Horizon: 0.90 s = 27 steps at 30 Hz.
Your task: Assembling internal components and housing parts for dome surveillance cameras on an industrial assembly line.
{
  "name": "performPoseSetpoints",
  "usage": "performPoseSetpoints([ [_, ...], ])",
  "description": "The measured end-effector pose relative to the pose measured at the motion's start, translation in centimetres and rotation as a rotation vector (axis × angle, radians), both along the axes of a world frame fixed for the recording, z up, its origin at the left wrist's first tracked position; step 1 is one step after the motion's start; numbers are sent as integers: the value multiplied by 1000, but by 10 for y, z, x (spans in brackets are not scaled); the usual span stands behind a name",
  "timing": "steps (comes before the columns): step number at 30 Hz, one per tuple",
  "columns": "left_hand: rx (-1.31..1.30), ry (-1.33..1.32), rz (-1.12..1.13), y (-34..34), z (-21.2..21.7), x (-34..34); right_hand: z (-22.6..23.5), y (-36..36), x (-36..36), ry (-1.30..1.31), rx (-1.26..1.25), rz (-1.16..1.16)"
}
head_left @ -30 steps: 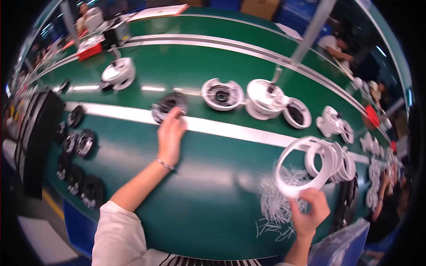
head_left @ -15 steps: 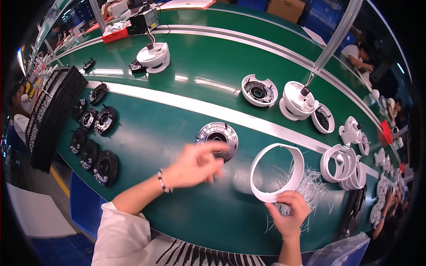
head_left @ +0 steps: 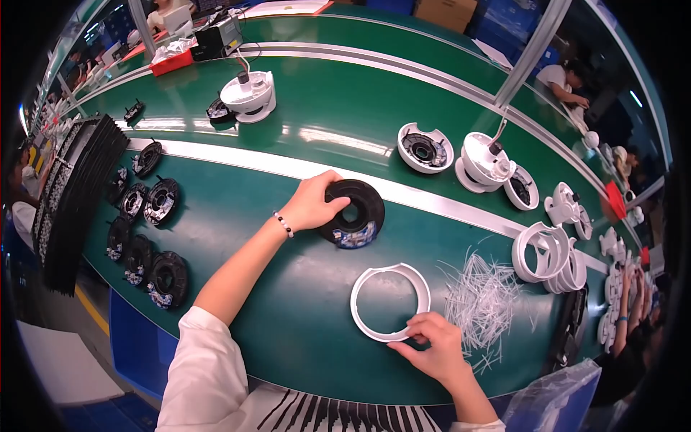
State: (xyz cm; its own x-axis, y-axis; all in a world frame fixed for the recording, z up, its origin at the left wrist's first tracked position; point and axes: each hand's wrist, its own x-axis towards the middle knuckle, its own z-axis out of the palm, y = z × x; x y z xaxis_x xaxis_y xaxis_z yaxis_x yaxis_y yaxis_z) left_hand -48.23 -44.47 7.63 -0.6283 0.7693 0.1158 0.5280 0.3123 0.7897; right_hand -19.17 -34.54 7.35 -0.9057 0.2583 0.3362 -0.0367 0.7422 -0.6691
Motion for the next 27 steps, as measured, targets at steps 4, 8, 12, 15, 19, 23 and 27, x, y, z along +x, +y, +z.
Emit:
performPoseSetpoints([
  [4,331,-395,114,-13,-25,3,33,-7,-18,-123,289,-53],
  [8,543,-504,154,-20,-26,12,36,-25,-45,-415,420,-50],
  [12,605,-599,128,-27,-26,16,22,-33,-56,-483,281,-34],
  [15,685,-716,41,-29,-36,30,20,-28,-62,-123,140,-118],
  [19,632,-848,-144,-38,-38,70,23,-28,-80,101,28,-210],
  [23,559,-1081,-260,-49,-33,90,17,-44,-91,82,170,-264],
  [27,538,-1738,-642,-62,-30,56,11,-47,-92,97,-18,-176],
])
